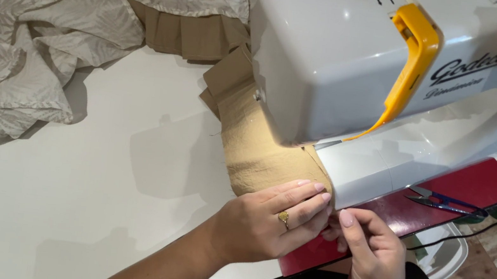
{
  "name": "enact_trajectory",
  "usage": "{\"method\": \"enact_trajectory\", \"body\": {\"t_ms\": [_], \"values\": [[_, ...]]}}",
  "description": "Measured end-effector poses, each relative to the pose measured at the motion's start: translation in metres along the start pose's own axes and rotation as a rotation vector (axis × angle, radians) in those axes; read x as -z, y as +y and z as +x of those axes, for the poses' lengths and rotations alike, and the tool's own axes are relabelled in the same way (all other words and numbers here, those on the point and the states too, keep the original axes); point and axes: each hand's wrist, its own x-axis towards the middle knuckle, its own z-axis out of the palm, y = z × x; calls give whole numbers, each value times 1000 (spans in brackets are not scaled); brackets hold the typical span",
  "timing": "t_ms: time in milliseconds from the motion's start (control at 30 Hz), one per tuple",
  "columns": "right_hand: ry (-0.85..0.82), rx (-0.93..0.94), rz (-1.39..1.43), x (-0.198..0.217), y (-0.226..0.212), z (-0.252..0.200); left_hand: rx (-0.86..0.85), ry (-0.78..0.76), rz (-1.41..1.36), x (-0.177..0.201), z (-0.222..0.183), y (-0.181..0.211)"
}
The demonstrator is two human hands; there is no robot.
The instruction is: Sewing fabric using a sewing machine and trimming threads with scissors
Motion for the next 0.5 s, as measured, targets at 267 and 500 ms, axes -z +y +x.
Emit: {"method": "enact_trajectory", "body": {"t_ms": [267,500], "values": [[-80,-8,1,7,-8,7,335,34,-140,-20,-4,22],[-261,999,-607,40,-34,43,214,3,-114,2,12,14]]}}
